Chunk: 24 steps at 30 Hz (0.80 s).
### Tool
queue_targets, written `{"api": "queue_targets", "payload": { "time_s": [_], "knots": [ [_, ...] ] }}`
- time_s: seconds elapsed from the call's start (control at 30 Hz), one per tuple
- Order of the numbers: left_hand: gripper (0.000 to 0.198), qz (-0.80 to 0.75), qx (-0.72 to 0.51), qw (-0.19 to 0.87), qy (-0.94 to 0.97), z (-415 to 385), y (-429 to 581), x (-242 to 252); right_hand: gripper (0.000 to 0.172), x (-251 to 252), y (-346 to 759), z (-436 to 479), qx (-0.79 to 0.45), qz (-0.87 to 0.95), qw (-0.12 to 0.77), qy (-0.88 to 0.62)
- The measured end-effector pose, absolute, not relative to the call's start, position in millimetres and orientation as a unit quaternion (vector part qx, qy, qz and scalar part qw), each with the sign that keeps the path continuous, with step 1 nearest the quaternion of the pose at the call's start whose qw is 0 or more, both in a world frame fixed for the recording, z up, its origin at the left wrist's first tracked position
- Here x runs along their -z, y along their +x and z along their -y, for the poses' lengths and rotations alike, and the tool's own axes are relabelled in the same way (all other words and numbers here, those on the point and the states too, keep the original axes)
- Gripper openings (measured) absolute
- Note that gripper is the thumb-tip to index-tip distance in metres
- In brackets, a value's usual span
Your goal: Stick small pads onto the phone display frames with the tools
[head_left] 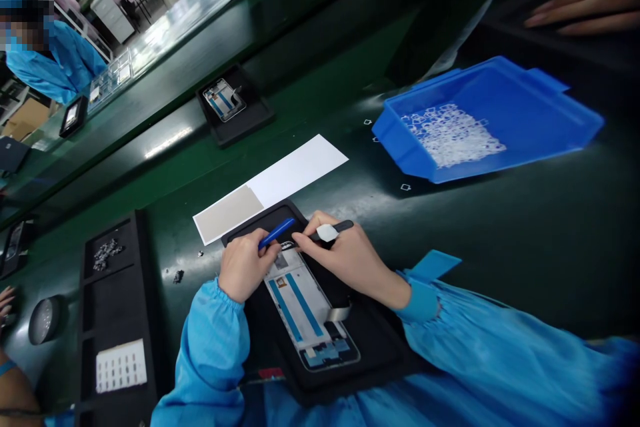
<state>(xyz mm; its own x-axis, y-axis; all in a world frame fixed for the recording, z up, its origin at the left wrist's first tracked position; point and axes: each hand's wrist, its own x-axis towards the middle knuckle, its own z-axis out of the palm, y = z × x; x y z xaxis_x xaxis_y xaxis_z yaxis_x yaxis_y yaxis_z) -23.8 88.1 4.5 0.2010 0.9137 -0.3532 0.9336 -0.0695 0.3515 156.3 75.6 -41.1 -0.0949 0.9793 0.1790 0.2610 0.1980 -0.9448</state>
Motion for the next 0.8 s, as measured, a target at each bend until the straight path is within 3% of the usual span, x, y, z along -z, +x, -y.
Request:
{"api": "queue_targets", "payload": {
  "time_s": [0.3,0.8],
  "knots": [
    [0.007,-0.624,0.001,0.264,0.736,-87.8,-25.1,-2.6,0.034,40.2,154.0,-74.4,-0.367,0.664,0.433,-0.487],
    [0.009,-0.622,-0.018,0.275,0.733,-87.7,-27.6,-0.8,0.024,44.3,149.4,-74.6,-0.275,0.719,0.455,-0.448]
  ]
}}
